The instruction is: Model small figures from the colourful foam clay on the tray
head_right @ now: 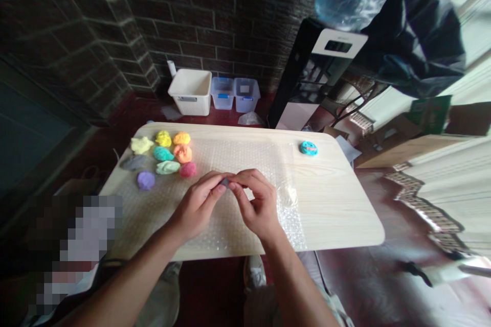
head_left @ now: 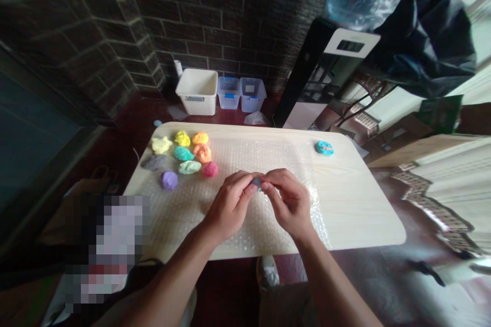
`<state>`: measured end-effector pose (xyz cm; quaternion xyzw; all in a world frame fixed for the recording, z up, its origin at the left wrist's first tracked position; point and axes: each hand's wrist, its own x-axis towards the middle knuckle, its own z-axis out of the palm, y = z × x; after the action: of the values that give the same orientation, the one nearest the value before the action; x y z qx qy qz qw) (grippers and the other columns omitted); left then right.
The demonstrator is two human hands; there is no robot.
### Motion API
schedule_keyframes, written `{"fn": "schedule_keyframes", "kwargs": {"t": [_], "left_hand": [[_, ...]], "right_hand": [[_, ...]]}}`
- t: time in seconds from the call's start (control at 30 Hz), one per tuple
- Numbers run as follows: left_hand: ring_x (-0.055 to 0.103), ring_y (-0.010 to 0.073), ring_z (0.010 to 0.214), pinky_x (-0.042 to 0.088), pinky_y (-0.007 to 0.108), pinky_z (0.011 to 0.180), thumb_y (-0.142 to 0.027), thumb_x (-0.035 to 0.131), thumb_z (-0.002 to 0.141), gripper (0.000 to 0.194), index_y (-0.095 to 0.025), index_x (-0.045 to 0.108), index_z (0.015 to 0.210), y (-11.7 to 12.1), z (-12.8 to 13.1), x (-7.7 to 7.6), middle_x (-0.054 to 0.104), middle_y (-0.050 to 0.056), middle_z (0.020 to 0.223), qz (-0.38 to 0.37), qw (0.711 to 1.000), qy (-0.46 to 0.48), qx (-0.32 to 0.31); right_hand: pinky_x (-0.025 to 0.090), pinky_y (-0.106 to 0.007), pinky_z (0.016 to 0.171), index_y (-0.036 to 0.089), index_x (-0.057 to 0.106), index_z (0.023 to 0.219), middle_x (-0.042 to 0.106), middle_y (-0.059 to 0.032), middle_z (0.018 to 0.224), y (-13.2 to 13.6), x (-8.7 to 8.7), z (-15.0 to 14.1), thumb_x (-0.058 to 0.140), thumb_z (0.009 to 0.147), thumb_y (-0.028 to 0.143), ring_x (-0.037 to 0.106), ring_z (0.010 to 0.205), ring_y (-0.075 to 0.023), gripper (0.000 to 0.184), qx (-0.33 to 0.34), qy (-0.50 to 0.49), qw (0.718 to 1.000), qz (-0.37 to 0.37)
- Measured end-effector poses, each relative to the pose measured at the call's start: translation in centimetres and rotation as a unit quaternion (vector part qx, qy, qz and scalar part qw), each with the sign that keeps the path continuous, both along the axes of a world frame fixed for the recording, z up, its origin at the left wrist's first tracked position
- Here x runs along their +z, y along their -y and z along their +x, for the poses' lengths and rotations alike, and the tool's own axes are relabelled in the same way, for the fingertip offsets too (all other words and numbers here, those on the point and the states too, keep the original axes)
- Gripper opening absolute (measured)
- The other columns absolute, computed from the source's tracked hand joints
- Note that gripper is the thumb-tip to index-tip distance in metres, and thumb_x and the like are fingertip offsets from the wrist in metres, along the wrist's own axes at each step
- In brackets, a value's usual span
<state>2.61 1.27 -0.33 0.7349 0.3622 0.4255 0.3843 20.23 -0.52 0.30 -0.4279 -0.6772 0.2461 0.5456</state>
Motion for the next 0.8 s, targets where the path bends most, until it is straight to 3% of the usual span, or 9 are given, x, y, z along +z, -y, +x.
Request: {"fn": "schedule_keyframes", "kwargs": {"t": [0.17, 0.27, 0.4, 0.6, 0.8], "left_hand": [[0.07, 0.0265, 0.113, 0.053, 0.043, 0.1, -0.024, 0.048, 0.111, 0.031, -0.021, 0.073, 0.128, 0.0, -0.1, 0.0, 0.076, 0.011, 0.121, 0.029, 0.999, -0.016, 0.014], [0.07, 0.0262, 0.113, 0.054, 0.043, 0.1, -0.024, 0.051, 0.11, 0.03, -0.021, 0.073, 0.129, -0.1, -0.2, -0.1, 0.076, 0.011, 0.119, 0.059, 0.997, -0.02, 0.038], [0.07, 0.026, 0.116, 0.055, 0.042, 0.101, -0.022, 0.055, 0.108, 0.031, -0.02, 0.072, 0.134, -0.3, -0.2, -0.4, 0.076, 0.011, 0.122, 0.09, 0.993, -0.017, 0.074], [0.07, 0.0248, 0.111, 0.057, 0.042, 0.098, -0.019, 0.056, 0.107, 0.035, -0.023, 0.071, 0.139, -0.3, -0.4, -0.6, 0.076, 0.01, 0.118, 0.128, 0.987, -0.048, 0.089], [0.07, 0.0245, 0.112, 0.057, 0.042, 0.098, -0.019, 0.056, 0.108, 0.037, -0.024, 0.069, 0.142, -0.3, -0.3, -0.8, 0.076, 0.01, 0.119, 0.15, 0.982, -0.066, 0.091]], "right_hand": [[0.058, -0.037, 0.08, 0.025, 0.077, 0.1, 0.073, -0.0055, 0.094, 0.0, -0.5, -0.1, 0.07, 0.101, 0.02, 0.07, 0.09, -0.0208, 0.009, 0.014, -0.017, 1.0, -0.018], [0.059, -0.035, 0.078, 0.026, 0.078, 0.103, 0.075, -0.0052, 0.097, 0.0, -0.8, -0.6, 0.075, 0.099, 0.023, 0.072, 0.089, -0.0195, 0.006, 0.015, -0.112, 0.991, -0.072], [0.061, -0.032, 0.077, 0.025, 0.082, 0.097, 0.08, -0.0042, 0.092, -0.2, -1.0, -1.1, 0.086, 0.09, 0.026, 0.074, 0.084, -0.018, 0.008, -0.005, -0.238, 0.958, -0.158], [0.061, -0.035, 0.079, 0.025, 0.087, 0.088, 0.081, -0.0061, 0.093, -0.3, -0.8, -1.1, 0.089, 0.085, 0.029, 0.074, 0.088, -0.0205, 0.006, 0.0, -0.251, 0.954, -0.166], [0.058, -0.033, 0.071, 0.025, 0.087, 0.091, 0.078, -0.0032, 0.084, -0.5, -1.0, -1.1, 0.09, 0.084, 0.033, 0.067, 0.074, -0.0171, 0.011, -0.011, -0.269, 0.946, -0.179]]}}
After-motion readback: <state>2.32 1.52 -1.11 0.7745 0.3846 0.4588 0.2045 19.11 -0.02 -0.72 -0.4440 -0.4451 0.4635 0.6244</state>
